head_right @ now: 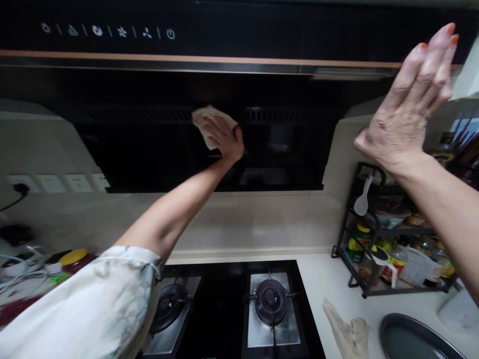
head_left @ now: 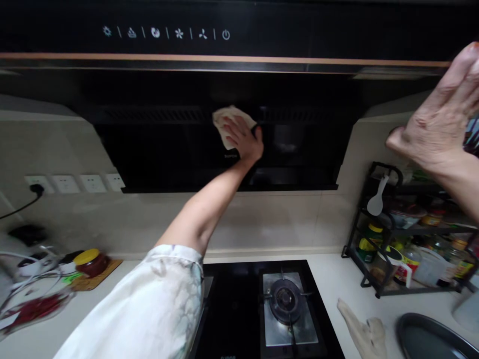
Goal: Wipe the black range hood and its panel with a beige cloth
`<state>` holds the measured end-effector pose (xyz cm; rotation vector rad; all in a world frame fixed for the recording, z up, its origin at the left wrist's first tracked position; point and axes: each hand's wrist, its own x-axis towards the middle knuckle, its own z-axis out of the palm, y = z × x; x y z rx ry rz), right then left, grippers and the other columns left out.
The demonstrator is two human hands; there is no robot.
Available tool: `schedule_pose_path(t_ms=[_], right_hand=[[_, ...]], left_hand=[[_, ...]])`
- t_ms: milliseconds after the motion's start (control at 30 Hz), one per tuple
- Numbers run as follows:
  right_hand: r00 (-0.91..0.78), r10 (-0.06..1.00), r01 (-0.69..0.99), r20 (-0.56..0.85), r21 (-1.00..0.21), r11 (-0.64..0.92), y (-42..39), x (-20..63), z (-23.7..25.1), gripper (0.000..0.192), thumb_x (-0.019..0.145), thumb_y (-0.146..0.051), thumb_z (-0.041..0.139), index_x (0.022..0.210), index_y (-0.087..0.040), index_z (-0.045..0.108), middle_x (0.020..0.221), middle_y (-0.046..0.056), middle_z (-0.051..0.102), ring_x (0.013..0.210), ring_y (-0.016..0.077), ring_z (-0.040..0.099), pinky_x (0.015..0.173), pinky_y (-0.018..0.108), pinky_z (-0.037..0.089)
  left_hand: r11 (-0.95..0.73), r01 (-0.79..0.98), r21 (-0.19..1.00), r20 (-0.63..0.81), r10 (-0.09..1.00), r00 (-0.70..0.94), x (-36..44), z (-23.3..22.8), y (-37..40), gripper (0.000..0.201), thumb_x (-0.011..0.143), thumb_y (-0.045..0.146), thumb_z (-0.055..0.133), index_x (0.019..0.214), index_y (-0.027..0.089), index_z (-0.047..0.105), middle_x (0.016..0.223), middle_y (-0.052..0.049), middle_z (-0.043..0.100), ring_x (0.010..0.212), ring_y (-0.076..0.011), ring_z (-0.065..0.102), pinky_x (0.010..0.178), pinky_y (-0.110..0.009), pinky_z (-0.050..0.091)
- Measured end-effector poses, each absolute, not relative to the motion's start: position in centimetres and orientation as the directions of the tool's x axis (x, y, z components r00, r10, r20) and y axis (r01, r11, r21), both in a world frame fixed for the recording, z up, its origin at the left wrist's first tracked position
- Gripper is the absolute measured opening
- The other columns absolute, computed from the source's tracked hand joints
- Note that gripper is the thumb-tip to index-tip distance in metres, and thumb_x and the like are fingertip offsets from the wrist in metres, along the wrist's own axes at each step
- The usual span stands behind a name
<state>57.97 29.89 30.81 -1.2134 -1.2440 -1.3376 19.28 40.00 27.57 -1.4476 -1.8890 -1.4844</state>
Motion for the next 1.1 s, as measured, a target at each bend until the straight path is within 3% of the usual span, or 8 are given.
schedule_pose_path(t_ms=[100,233,333,433,567,800,967,1100], right_hand=[[-0.164,0.074,0.986,0.984,0.163,0.018,28.1,56.9,31.3,0.115,0.089,-0.055,0.054,0.168,0.012,0.004,0.171,0.041,0.007,0.166,0.0472,0.004,0.121,0.074,0.018],[-0.184,0.046,0.982,0.982,0.182,0.050,26.8,56.1,30.0,0.107,0.088,-0.042,0.053,0.170,0.008,0.006,0.172,0.040,0.010,0.166,0.0467,0.007,0.120,0.074,0.021],[-0.238,0.065,0.969,0.969,0.232,0.089,27.3,54.9,25.3,0.111,0.076,-0.028,0.061,0.171,0.002,0.012,0.173,0.037,0.012,0.164,0.0508,0.012,0.120,0.076,0.022],[-0.396,0.262,0.904,0.880,0.324,0.278,28.9,52.1,19.1,0.100,0.080,-0.020,0.059,0.172,-0.013,0.021,0.176,0.028,0.019,0.163,0.0481,0.021,0.118,0.074,0.034],[-0.355,0.503,0.885,0.788,0.110,0.452,32.8,46.2,15.2,0.091,0.090,-0.022,0.053,0.174,-0.015,0.018,0.178,0.023,0.015,0.163,0.0468,0.019,0.116,0.071,0.041],[-0.162,0.788,0.882,0.594,-0.270,0.386,38.3,34.4,18.6,0.090,0.103,-0.039,0.053,0.176,-0.017,0.006,0.180,0.017,-0.008,0.167,0.0423,0.002,0.128,0.064,0.028],[0.061,0.732,0.905,0.679,-0.347,0.246,40.1,33.0,19.9,0.096,0.104,-0.052,0.056,0.175,-0.009,0.009,0.178,0.028,-0.006,0.164,0.0516,0.002,0.125,0.070,0.024],[0.415,0.621,0.782,0.665,-0.610,0.130,41.9,37.0,23.0,0.088,0.105,-0.054,0.056,0.167,0.001,0.025,0.171,0.041,0.007,0.158,0.0499,0.023,0.123,0.068,0.028]], left_hand=[[-0.212,0.926,0.311,0.761,0.639,-0.110,25.5,24.4,40.3,0.088,0.106,0.055,0.047,0.175,0.018,0.008,0.181,-0.011,-0.013,0.163,-0.0377,-0.025,0.133,-0.066,-0.009],[-0.445,0.895,0.045,0.585,0.738,0.337,30.4,21.7,40.9,0.080,0.104,0.042,0.055,0.174,0.023,0.022,0.181,-0.004,-0.012,0.162,-0.0337,-0.027,0.132,-0.062,-0.016],[-0.556,0.831,0.001,0.465,0.736,0.492,31.1,21.5,41.4,0.072,0.102,0.030,0.055,0.170,0.025,0.034,0.182,-0.001,-0.002,0.165,-0.0305,-0.017,0.135,-0.058,-0.009],[-0.620,0.784,-0.013,0.444,0.699,0.560,29.6,22.7,41.7,0.080,0.097,0.015,0.049,0.173,0.022,0.025,0.182,-0.001,0.003,0.168,-0.0240,-0.005,0.138,-0.047,0.003],[-0.668,0.744,-0.013,0.460,0.657,0.598,26.8,24.6,41.3,0.100,0.086,0.013,0.055,0.175,0.017,0.009,0.182,-0.007,0.007,0.168,-0.0197,0.004,0.137,-0.035,0.012],[-0.606,0.795,0.017,0.487,0.699,0.523,20.1,25.2,38.6,0.098,0.086,0.015,0.052,0.175,0.019,0.011,0.181,-0.011,0.013,0.167,-0.0195,0.011,0.135,-0.037,0.022],[-0.475,0.857,-0.197,0.471,0.721,0.508,12.9,24.8,33.1,0.080,0.092,0.017,0.050,0.170,0.021,0.030,0.181,-0.013,0.013,0.168,-0.0301,0.010,0.132,-0.053,0.026],[-0.353,0.834,-0.425,0.655,0.517,0.552,8.1,25.2,25.4,0.067,0.098,0.022,0.049,0.165,0.028,0.040,0.179,-0.011,0.023,0.167,-0.0372,0.012,0.128,-0.066,0.023]])
